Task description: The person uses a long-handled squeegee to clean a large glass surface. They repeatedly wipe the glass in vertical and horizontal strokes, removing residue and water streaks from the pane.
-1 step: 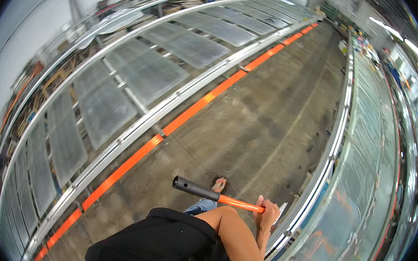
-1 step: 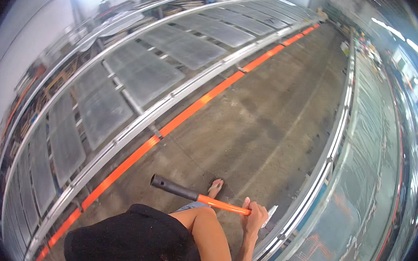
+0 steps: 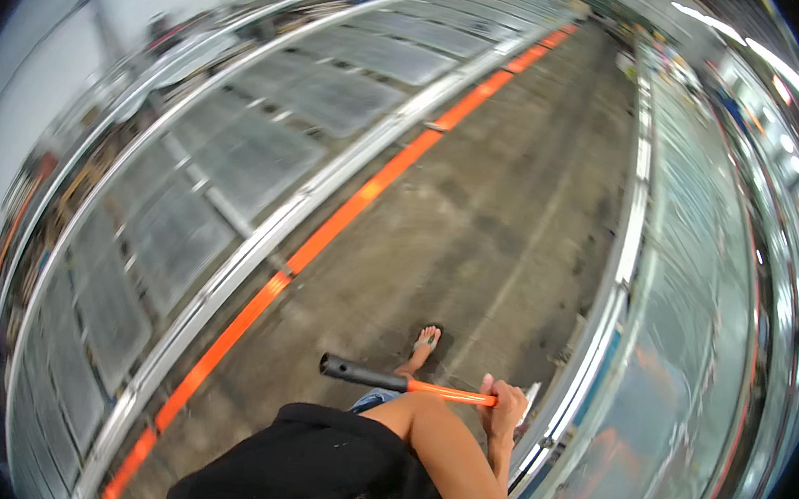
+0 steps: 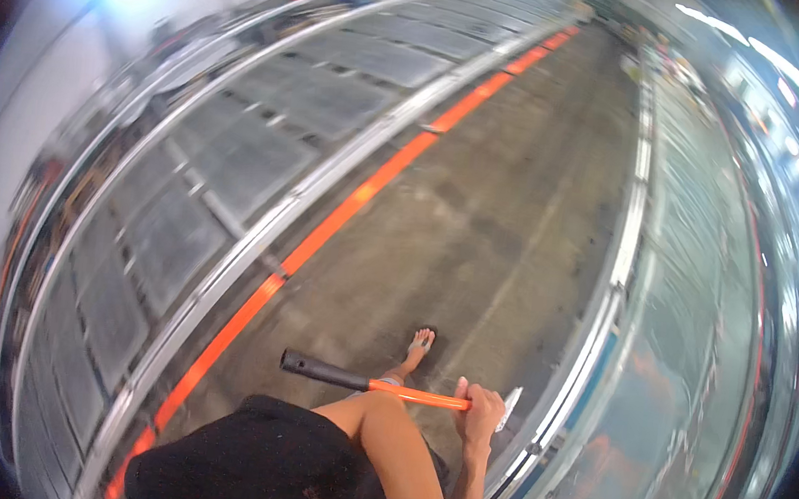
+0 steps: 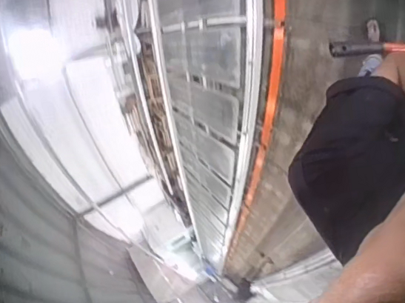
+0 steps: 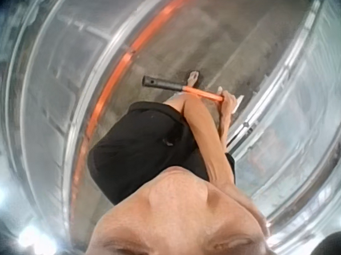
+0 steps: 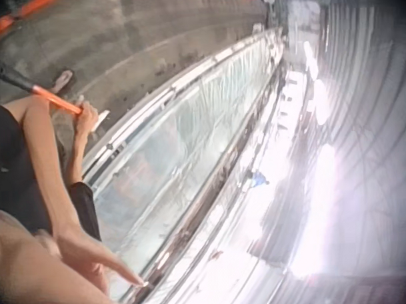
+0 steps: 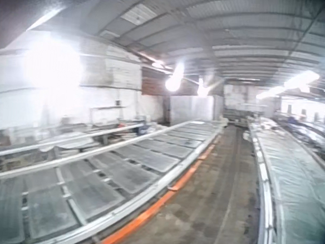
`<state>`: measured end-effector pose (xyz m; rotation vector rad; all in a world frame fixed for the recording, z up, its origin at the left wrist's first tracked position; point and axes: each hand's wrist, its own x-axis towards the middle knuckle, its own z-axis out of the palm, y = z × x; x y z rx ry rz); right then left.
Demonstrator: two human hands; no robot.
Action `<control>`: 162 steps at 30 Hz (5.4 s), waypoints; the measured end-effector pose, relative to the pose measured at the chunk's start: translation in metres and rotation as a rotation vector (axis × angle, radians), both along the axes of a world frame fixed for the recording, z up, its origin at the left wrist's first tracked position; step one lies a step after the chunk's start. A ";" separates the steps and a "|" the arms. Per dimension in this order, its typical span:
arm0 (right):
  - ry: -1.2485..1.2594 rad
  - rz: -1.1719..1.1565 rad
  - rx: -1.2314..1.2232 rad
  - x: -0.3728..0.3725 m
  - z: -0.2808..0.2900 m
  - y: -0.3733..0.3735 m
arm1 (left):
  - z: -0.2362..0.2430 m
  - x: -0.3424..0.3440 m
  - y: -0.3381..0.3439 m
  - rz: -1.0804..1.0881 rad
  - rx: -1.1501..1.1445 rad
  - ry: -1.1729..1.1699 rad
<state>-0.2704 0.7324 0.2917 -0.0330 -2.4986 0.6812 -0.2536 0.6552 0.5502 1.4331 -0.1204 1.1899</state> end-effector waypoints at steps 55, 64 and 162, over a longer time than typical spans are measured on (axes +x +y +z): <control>-0.094 -0.908 -0.339 -0.332 -0.201 0.572 | -0.213 -0.690 0.638 -0.498 -2.053 1.257; 0.054 -1.091 -0.246 -0.301 -0.216 0.651 | -0.185 -0.617 0.756 -0.452 -1.985 1.446; 0.201 -1.397 -0.011 -0.035 -0.244 0.960 | -0.228 -0.355 1.016 -0.573 -2.359 0.750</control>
